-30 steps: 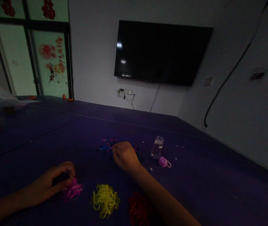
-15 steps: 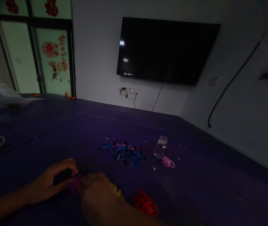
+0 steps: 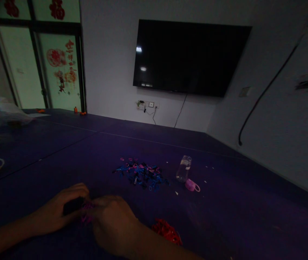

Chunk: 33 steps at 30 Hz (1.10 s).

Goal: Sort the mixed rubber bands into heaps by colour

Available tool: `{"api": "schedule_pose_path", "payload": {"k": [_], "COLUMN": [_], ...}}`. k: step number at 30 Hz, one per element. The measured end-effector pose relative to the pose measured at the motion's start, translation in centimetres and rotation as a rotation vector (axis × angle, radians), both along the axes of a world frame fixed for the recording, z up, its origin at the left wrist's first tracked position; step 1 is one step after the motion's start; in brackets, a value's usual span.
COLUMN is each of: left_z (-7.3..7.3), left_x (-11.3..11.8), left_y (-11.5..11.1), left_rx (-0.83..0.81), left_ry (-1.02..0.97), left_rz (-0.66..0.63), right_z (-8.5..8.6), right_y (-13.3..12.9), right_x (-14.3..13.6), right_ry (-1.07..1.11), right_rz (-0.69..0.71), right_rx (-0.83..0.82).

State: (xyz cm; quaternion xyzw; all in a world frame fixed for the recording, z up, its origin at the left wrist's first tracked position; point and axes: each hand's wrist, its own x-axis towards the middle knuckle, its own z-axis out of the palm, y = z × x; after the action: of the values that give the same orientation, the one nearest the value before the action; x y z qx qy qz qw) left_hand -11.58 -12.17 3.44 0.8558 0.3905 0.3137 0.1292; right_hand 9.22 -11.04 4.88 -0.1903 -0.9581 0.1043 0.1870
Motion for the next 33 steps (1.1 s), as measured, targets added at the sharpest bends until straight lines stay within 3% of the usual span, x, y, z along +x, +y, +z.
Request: {"api": "schedule_pose_path", "payload": {"k": [4, 8, 11, 15, 20, 26, 33], "left_z": [-0.3, 0.1, 0.6, 0.3, -1.3, -2.5, -2.9], "left_x": [-0.5, -1.1, -0.3, 2.6, 5.6, 5.4, 5.5], "left_y": [0.3, 2.9, 6.4, 11.6, 15.0, 14.8, 15.1], "left_rx": [0.079, 0.266, 0.329, 0.362, 0.355, 0.32, 0.328], "left_ry": [0.004, 0.05, 0.045, 0.028, 0.032, 0.136, 0.169], "left_rz": [0.008, 0.013, 0.051, 0.068, 0.05, -0.042, 0.023], "right_z": [1.4, 2.2, 1.3, -1.3, -2.9, -2.6, -3.0], "right_y": [2.3, 6.6, 9.9, 12.4, 12.8, 11.7, 11.4], "right_x": [1.2, 3.8, 6.2, 8.9, 9.8, 7.9, 7.4], "right_ry": [0.149, 0.34, 0.394, 0.231, 0.084, 0.06, 0.024], "right_rz": [-0.093, -0.247, -0.378, -0.439, -0.414, -0.39, -0.351], "right_rx": [-0.046, -0.064, 0.003, 0.143, 0.252, 0.237, 0.214]}}
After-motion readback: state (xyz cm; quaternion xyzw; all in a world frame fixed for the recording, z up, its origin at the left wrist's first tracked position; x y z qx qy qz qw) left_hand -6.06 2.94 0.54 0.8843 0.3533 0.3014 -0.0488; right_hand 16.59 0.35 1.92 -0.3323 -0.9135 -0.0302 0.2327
